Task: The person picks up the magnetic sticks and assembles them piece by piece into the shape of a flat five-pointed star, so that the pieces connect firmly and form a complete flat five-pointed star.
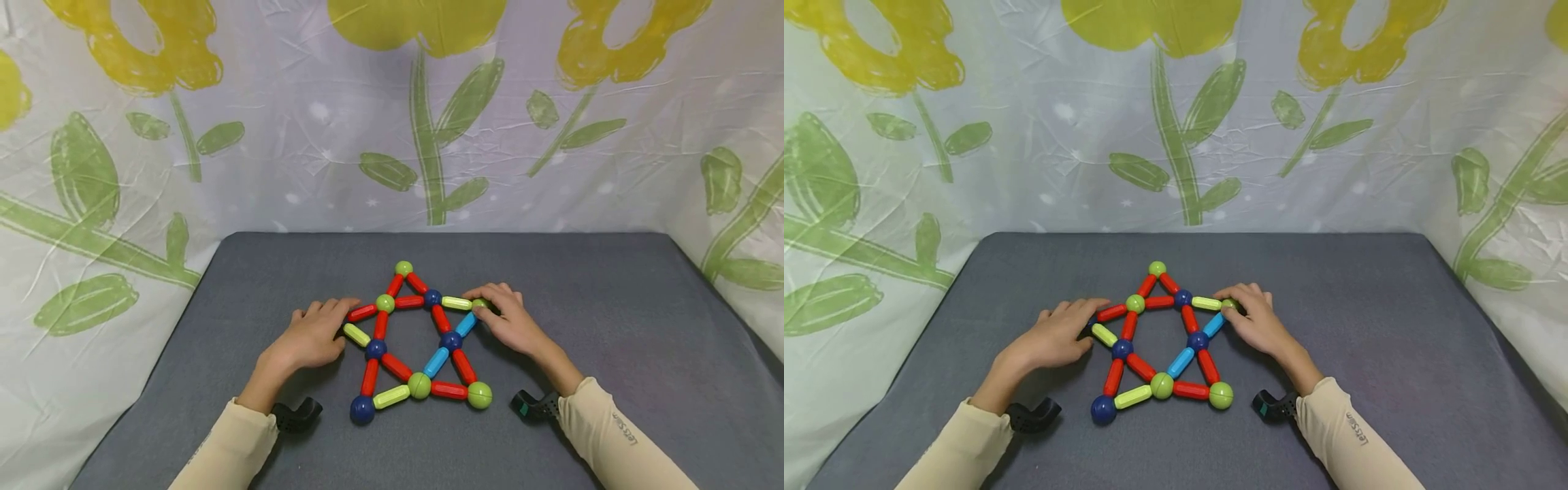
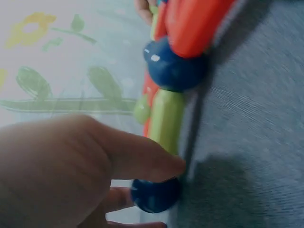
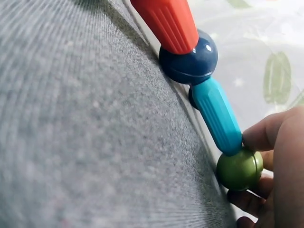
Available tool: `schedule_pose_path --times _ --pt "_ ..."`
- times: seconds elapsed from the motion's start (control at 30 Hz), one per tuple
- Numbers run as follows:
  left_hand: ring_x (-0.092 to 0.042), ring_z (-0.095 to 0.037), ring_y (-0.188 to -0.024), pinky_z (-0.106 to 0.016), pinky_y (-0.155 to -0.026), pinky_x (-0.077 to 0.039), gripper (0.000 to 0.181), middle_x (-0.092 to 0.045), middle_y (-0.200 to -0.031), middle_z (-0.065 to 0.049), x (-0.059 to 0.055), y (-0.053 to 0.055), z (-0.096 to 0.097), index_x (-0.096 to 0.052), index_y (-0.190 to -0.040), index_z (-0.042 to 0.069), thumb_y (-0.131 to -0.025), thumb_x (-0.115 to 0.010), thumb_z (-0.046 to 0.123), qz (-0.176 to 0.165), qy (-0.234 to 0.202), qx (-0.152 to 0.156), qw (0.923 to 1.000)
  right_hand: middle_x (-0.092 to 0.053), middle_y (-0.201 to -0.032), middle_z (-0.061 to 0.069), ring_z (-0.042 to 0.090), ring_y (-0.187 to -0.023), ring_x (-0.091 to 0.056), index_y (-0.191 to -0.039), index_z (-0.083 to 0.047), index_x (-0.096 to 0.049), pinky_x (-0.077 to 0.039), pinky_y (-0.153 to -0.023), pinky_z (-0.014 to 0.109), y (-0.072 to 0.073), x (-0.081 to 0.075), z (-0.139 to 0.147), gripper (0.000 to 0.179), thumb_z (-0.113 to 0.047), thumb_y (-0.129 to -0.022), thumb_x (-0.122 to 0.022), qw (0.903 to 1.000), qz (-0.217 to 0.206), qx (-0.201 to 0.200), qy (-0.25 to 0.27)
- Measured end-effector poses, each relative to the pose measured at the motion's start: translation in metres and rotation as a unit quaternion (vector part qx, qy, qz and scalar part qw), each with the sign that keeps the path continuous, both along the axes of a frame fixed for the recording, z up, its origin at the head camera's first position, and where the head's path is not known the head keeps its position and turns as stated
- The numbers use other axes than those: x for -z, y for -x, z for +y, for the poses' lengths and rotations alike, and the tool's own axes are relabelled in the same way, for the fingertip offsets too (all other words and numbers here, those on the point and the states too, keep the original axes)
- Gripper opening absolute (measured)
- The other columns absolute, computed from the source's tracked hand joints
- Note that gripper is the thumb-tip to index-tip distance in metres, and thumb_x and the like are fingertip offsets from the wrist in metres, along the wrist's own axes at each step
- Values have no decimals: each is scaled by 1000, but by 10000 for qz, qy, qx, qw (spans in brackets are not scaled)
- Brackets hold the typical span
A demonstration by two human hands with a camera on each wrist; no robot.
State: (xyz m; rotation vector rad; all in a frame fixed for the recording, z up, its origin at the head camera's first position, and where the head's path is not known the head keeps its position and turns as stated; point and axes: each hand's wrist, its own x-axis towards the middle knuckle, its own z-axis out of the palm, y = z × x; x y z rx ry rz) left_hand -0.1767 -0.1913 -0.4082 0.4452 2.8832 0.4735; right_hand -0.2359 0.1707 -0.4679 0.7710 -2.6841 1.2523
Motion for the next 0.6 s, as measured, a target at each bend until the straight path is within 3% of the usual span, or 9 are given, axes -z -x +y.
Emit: schedule_pose_path --times 0.27,0.37,0.5,0.6 --pt "-52 -39 -121 -59 -92 -43 48 -59 -134 -13 10 2 5 -56 -143 20 -97 -68 22 503 437 -35 9978 -73 -105 8 14 -91 -50 -108 -10 -75 -23 -87 38 0 4 2 22 -6 -94 -59 9987 -77 286 404" --pt "-52 -36 -116 -56 -89 -43 48 -60 -129 -12 12 2 7 -56 -144 23 -97 -69 25 572 439 -31 9974 -74 -101 8 13 -88 -53 -105 -10 -76 -32 -87 34 1 5 3 21 -6 -96 -57 9978 -101 416 503" --pt "-52 -32 -108 -52 -85 -43 49 -60 -124 -11 15 0 9 -56 -144 25 -97 -69 25 637 435 -36 9970 -75 -98 8 12 -83 -56 -104 -10 -76 -43 -76 27 1 7 3 21 -7 -98 -56 9971 -86 511 558" --pt "-52 -31 -107 -50 -84 -42 49 -61 -124 -10 17 -1 10 -57 -143 25 -96 -70 25 649 444 -38 9969 -74 -97 8 12 -81 -55 -104 -10 -75 -43 -75 25 0 8 2 20 -8 -99 -56 9966 -83 570 593"
